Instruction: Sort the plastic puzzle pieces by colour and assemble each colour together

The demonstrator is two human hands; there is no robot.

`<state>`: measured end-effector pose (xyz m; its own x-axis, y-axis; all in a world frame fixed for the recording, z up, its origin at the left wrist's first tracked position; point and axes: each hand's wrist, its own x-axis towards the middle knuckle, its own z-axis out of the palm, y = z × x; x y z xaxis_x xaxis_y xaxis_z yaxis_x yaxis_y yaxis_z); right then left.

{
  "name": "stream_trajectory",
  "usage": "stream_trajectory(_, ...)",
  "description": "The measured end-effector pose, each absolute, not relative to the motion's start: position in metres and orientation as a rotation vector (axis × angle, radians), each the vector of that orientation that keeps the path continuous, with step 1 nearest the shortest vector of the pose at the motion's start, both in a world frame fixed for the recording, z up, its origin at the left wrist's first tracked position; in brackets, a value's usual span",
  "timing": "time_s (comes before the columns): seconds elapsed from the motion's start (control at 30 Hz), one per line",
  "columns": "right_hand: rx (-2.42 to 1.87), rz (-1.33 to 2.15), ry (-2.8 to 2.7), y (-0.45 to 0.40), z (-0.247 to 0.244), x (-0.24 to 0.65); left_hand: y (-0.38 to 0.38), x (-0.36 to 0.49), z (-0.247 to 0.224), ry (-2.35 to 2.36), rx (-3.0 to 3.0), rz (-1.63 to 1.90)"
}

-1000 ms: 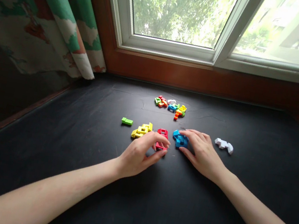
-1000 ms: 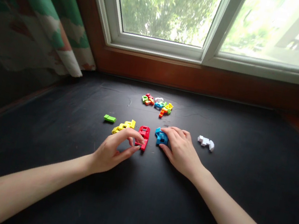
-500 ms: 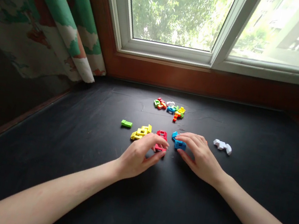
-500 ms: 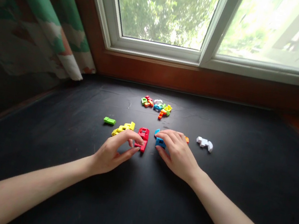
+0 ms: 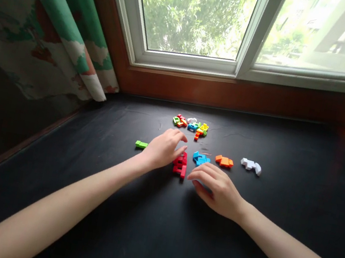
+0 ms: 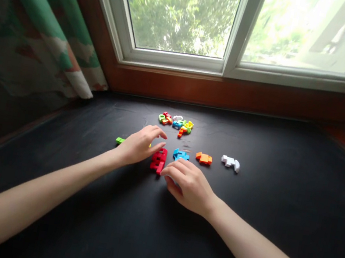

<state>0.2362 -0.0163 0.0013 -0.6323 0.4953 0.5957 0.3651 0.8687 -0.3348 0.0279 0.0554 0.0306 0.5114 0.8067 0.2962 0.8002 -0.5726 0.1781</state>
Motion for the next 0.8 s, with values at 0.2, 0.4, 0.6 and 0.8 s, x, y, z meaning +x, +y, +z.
stream_trajectory(0.2,-0.634,0.254,-2.251,-0.016,0.002,0.239,0.098,0.068,0.037,1.638,2.683,0.486)
stream_trajectory(0.4,-0.618,0.232,-2.198,-0.018,0.006,0.241,0.108,0.090,0.028,1.792,2.704,0.362)
stream_trajectory(0.6,-0.611,0.211,-2.180,-0.018,0.005,0.241,0.104,0.080,0.024,1.767,2.746,0.430)
stream_trajectory(0.8,-0.690,0.211,-2.113,-0.017,0.003,0.241,0.059,0.049,0.033,1.587,2.797,0.564)
